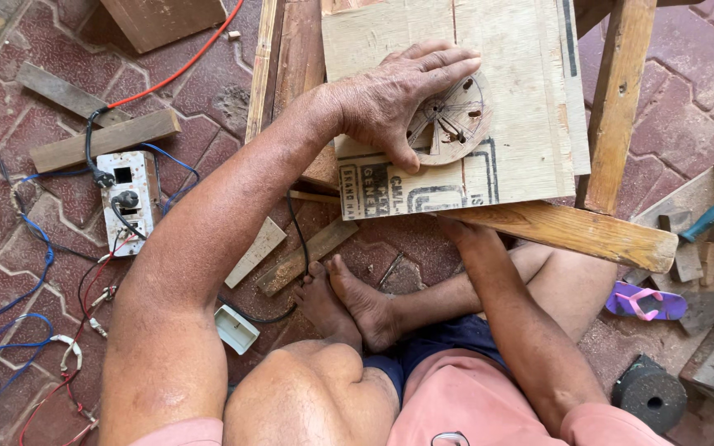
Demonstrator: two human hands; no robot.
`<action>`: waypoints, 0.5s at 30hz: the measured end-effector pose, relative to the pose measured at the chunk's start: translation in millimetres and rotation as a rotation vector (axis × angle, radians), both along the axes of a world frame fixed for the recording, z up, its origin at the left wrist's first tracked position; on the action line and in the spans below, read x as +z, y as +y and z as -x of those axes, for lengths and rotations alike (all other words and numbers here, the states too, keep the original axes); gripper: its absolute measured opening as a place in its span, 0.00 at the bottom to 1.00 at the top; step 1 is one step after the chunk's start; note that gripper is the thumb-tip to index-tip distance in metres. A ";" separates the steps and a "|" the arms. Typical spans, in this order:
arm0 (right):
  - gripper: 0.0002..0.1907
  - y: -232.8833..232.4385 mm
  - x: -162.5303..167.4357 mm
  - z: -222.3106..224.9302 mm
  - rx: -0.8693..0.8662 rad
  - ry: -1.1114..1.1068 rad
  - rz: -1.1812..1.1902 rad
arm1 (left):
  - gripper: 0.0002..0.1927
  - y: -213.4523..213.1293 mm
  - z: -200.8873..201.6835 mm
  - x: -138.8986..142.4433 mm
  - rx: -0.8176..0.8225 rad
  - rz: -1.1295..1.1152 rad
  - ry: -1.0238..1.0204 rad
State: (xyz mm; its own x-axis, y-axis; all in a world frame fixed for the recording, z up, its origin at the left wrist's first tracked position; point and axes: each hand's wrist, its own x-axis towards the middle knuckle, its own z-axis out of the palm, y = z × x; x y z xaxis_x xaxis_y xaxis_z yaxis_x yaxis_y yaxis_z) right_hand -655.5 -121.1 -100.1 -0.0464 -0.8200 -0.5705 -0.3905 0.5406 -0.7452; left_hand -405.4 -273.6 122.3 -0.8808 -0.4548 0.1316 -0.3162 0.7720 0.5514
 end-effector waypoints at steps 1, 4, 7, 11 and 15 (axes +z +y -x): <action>0.26 -0.4 0.5 -0.9 0.000 -0.002 -0.001 | 0.73 -0.4 -0.2 -0.2 0.000 -0.002 -0.002; 0.26 -2.3 2.2 -3.6 -0.001 -0.007 0.005 | 0.73 -0.5 1.7 -1.2 0.011 -0.009 -0.021; 0.27 -4.1 3.7 -6.7 -0.001 -0.012 0.010 | 0.73 0.8 1.8 -0.9 0.018 -0.005 -0.035; 0.27 -3.9 4.2 -7.8 0.000 -0.013 0.009 | 0.73 1.7 -0.5 0.5 0.008 -0.005 0.002; 0.28 -1.0 3.3 -7.3 -0.005 -0.012 0.007 | 0.73 0.1 -0.2 1.3 0.008 -0.024 -0.010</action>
